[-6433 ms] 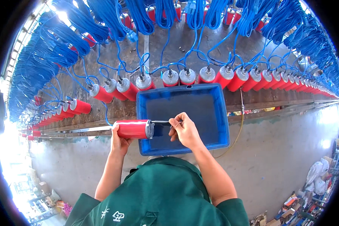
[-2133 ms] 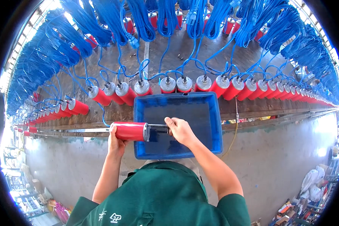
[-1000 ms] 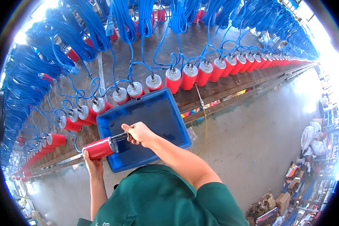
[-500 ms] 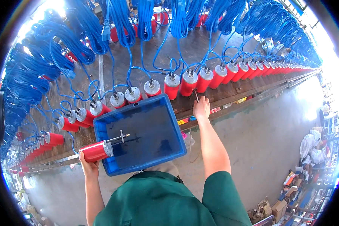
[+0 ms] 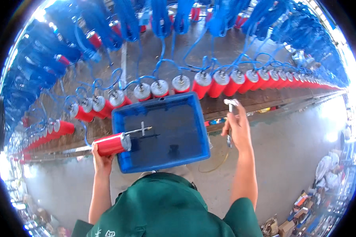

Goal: The person picks up a red cylinder from a workbench, uses a tool to remove and reinsert internal components, and dips the cylinder and parts into a blue tub of liquid.

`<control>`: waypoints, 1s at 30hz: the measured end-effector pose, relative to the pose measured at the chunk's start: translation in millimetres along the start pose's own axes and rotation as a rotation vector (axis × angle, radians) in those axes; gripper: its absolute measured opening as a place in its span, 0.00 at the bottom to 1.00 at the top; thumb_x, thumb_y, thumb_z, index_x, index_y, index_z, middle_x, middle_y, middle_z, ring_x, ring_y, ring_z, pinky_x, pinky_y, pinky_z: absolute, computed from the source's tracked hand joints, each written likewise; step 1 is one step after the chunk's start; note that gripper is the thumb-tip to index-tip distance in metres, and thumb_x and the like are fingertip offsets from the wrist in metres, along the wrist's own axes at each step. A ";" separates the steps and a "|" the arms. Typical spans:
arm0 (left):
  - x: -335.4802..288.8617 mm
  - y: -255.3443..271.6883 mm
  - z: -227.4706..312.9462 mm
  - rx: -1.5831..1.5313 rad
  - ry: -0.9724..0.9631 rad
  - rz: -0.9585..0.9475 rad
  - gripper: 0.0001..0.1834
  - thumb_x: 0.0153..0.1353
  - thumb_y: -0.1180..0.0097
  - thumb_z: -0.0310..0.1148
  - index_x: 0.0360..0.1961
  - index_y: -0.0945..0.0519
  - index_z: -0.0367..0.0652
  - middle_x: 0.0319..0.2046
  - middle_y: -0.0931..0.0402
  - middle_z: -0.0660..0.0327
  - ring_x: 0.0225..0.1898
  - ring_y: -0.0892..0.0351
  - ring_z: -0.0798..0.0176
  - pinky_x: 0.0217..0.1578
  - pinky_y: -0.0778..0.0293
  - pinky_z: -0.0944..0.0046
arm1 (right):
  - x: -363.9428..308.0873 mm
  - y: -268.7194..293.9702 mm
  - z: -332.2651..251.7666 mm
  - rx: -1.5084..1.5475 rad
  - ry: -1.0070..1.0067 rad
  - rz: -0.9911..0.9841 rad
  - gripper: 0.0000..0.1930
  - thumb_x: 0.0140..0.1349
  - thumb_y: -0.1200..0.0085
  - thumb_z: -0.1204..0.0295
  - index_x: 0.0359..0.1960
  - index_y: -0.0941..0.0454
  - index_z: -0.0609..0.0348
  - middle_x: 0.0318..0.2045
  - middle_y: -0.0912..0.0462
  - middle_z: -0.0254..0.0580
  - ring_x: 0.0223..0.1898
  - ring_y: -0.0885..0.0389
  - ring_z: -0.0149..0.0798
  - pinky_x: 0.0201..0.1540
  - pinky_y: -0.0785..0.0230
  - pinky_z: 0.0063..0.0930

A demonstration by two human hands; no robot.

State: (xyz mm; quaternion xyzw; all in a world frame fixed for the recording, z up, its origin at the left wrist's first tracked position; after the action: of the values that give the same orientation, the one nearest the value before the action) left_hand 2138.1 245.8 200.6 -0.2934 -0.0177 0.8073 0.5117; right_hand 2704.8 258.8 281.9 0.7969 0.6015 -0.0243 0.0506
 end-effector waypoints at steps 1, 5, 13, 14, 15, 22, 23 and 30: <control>2.1 2.5 -2.0 -0.002 0.007 -0.011 0.36 0.65 0.38 0.64 0.62 0.27 0.51 0.56 0.18 0.57 0.57 0.16 0.54 0.51 0.15 0.52 | -16.8 -11.2 -19.6 0.052 0.009 0.032 0.24 0.78 0.54 0.75 0.74 0.39 0.51 0.27 0.22 0.40 0.20 0.24 0.29 0.24 0.26 0.28; 7.5 1.5 -6.4 -0.018 0.067 -0.027 0.35 0.66 0.39 0.63 0.62 0.27 0.50 0.57 0.18 0.55 0.57 0.16 0.54 0.52 0.15 0.51 | -46.1 -45.2 -40.0 0.069 0.071 0.032 0.23 0.78 0.54 0.77 0.71 0.39 0.52 0.31 0.23 0.38 0.23 0.27 0.24 0.24 0.28 0.25; 8.5 7.0 -8.8 -0.037 0.089 -0.079 0.41 0.62 0.36 0.66 0.65 0.30 0.48 0.57 0.20 0.53 0.58 0.17 0.52 0.58 0.18 0.50 | -35.0 -199.0 -2.6 0.109 -0.367 -0.329 0.06 0.74 0.52 0.71 0.45 0.23 0.57 0.26 0.23 0.35 0.15 0.38 0.22 0.15 0.49 0.21; 10.5 5.4 -10.7 -0.046 0.094 -0.098 0.42 0.62 0.36 0.66 0.65 0.30 0.48 0.57 0.20 0.53 0.58 0.18 0.52 0.58 0.18 0.50 | -27.9 -208.7 9.0 0.113 -0.415 -0.355 0.07 0.73 0.55 0.73 0.43 0.23 0.58 0.26 0.23 0.36 0.15 0.39 0.22 0.14 0.50 0.21; 11.8 6.0 -11.6 -0.056 0.094 -0.110 0.42 0.62 0.36 0.66 0.65 0.30 0.48 0.58 0.20 0.53 0.59 0.18 0.52 0.58 0.18 0.50 | -25.3 -219.3 10.3 0.145 -0.463 -0.328 0.06 0.70 0.55 0.74 0.40 0.24 0.59 0.26 0.23 0.37 0.13 0.41 0.20 0.13 0.52 0.19; 7.6 1.2 -6.4 -0.054 0.110 -0.082 0.40 0.63 0.37 0.64 0.65 0.31 0.49 0.57 0.21 0.53 0.58 0.18 0.52 0.56 0.17 0.51 | -17.2 -247.2 31.1 0.337 -0.523 -0.268 0.08 0.70 0.56 0.74 0.40 0.23 0.59 0.26 0.23 0.39 0.14 0.40 0.21 0.14 0.50 0.18; 7.5 -0.4 -5.6 -0.052 0.111 -0.082 0.39 0.63 0.37 0.64 0.65 0.31 0.49 0.57 0.21 0.53 0.57 0.18 0.53 0.55 0.17 0.51 | -16.4 -249.9 33.2 0.346 -0.522 -0.267 0.08 0.70 0.56 0.74 0.40 0.23 0.59 0.26 0.23 0.39 0.14 0.40 0.21 0.14 0.50 0.18; 10.9 4.9 -9.1 -0.042 0.118 -0.119 0.38 0.65 0.38 0.63 0.64 0.30 0.48 0.55 0.19 0.55 0.55 0.16 0.54 0.53 0.16 0.52 | -15.2 -257.3 39.7 0.347 -0.524 -0.262 0.08 0.70 0.57 0.74 0.39 0.24 0.59 0.24 0.25 0.37 0.14 0.40 0.22 0.14 0.51 0.18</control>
State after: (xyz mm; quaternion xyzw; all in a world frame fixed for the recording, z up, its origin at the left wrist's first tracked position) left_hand 2135.2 250.1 186.5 -0.3498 -0.0219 0.7561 0.5526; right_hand 2454.2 309.7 230.7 0.6762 0.6524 -0.3363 0.0636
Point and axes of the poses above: each hand's wrist, its own x-axis towards the middle knuckle, its own y-axis out of the back of the hand, z = x × y, the point moved 7 cm from there along x, towards the middle knuckle
